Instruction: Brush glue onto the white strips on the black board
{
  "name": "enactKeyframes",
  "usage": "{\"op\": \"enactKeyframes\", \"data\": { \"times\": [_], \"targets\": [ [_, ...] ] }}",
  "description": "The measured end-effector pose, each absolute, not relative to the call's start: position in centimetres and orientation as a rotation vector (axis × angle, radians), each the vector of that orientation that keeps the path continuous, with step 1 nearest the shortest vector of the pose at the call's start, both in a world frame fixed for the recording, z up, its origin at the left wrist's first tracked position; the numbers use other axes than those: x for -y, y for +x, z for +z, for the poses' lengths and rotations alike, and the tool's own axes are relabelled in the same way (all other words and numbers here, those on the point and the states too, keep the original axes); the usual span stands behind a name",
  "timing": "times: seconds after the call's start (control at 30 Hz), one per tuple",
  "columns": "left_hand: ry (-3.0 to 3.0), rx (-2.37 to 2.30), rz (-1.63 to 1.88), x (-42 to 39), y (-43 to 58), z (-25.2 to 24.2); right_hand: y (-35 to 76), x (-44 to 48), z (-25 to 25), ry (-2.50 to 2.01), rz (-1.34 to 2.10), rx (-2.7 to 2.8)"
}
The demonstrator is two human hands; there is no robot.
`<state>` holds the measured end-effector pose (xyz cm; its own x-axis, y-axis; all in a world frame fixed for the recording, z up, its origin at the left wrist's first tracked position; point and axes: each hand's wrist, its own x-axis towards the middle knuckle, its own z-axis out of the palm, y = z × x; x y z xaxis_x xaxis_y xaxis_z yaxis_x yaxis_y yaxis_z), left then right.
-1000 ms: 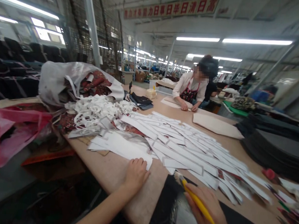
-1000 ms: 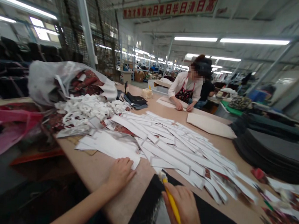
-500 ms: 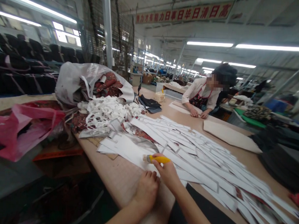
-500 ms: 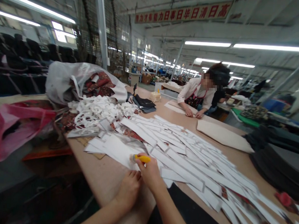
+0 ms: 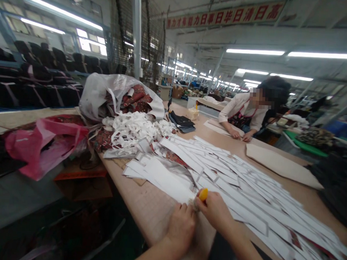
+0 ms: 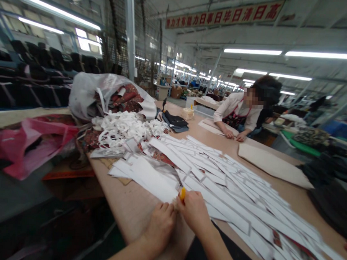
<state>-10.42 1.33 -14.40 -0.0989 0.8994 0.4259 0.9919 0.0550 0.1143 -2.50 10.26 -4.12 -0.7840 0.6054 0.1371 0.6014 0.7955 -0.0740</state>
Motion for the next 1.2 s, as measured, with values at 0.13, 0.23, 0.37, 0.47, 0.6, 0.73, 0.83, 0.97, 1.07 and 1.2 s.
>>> {"op": "enactKeyframes", "data": {
  "times": [0.13,0.23,0.37,0.47,0.6,0.73,0.83,0.97,1.07,1.2],
  "targets": [
    [-1.872,2.037,-0.628,-2.1,-10.3,-16.1,-6.1,-10.5,-3.4,-0.926,0.026,2.919],
    [-1.85,2.043,-0.649,-2.6,-10.2,-16.9,-10.8,-10.4,-3.3,-0.812,0.112,2.949],
    [-1.844,2.005,-0.707,-2.7,-10.1,-17.0,-16.9,-10.1,-4.0,-0.697,0.156,2.925],
    [-1.792,1.961,-0.793,-2.8,-10.2,-17.1,-18.2,-10.4,-4.4,-0.66,0.158,2.916],
    [-1.76,1.905,-0.805,-3.0,-10.4,-17.5,-14.3,-11.6,-3.7,-0.667,0.106,3.009],
    [-1.873,2.013,-0.742,-2.6,-10.6,-16.4,-8.6,-12.9,-2.0,-0.765,0.006,3.092],
    [-1.977,2.307,-0.753,-1.9,-11.0,-14.5,-4.8,-13.1,-1.8,-0.932,0.138,2.875],
    [-1.947,2.626,-0.891,-1.3,-12.2,-12.0,-0.8,-11.2,-4.9,-0.938,0.488,2.524],
    [-1.892,2.669,-0.999,-1.5,-12.9,-11.3,0.6,-9.1,-8.7,-0.855,0.495,2.511],
    [-1.764,2.669,-1.263,-2.3,-14.1,-11.3,0.3,-7.2,-11.7,-0.796,0.211,2.681]
  ]
}}
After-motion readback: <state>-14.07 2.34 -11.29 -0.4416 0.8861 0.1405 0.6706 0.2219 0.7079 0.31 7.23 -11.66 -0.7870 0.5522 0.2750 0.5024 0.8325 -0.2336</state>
